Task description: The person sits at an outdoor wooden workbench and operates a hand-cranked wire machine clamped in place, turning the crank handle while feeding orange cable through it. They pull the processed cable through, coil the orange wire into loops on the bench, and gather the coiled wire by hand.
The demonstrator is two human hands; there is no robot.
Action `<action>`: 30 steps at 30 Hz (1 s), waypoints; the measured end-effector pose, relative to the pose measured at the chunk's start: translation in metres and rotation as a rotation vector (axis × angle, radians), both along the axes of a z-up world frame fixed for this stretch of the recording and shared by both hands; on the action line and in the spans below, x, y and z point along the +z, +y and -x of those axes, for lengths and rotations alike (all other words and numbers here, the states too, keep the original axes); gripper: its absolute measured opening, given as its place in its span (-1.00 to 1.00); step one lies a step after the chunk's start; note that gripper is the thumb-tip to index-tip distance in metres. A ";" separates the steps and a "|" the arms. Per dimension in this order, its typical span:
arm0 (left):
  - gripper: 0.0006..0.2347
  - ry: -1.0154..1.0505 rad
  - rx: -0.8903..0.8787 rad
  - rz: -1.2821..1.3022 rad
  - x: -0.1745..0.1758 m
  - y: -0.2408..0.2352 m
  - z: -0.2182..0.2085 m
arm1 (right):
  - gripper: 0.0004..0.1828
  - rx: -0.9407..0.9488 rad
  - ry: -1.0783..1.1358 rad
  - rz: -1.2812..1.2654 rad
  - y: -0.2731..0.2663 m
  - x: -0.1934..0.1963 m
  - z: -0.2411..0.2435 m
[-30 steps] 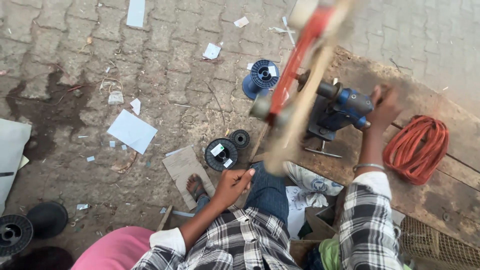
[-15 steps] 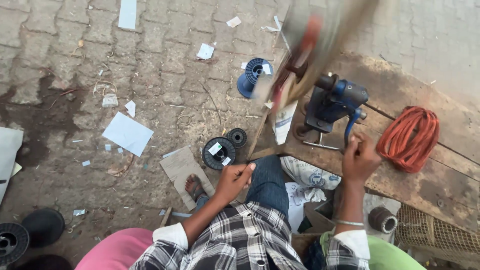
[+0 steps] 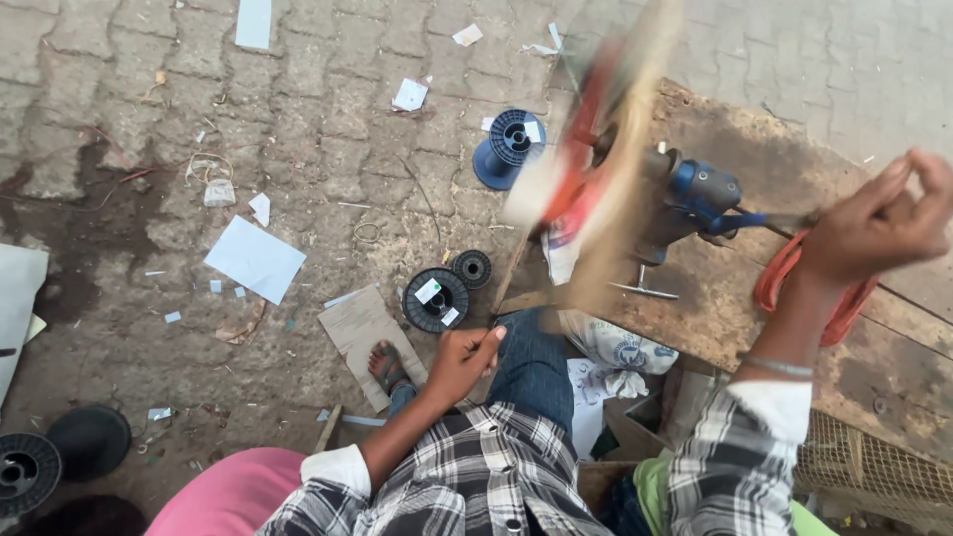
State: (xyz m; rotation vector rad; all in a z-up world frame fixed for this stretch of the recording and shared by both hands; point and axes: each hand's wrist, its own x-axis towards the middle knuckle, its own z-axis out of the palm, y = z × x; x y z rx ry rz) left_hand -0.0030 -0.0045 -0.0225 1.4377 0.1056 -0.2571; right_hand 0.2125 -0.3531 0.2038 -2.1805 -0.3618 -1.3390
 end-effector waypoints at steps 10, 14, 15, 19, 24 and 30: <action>-0.57 -0.001 0.053 -0.024 0.006 0.001 -0.005 | -0.80 -0.180 0.025 0.232 -0.042 -0.072 -0.091; -0.57 -0.045 0.074 -0.042 0.007 -0.001 -0.003 | -0.89 -0.114 0.215 0.245 -0.029 -0.106 -0.073; -0.57 -0.073 0.082 -0.054 0.006 0.000 -0.005 | -0.89 -0.127 0.311 0.172 -0.029 -0.118 -0.072; -0.58 -0.044 0.068 -0.043 0.005 -0.001 -0.007 | -0.84 -0.138 0.248 0.361 -0.015 -0.140 -0.025; -0.56 -0.108 0.062 -0.064 0.015 0.003 -0.008 | -0.85 -0.261 0.511 0.305 -0.028 -0.179 0.032; -0.58 -0.107 0.055 -0.076 0.017 0.007 -0.006 | -0.89 -0.149 0.359 0.372 0.023 -0.113 0.113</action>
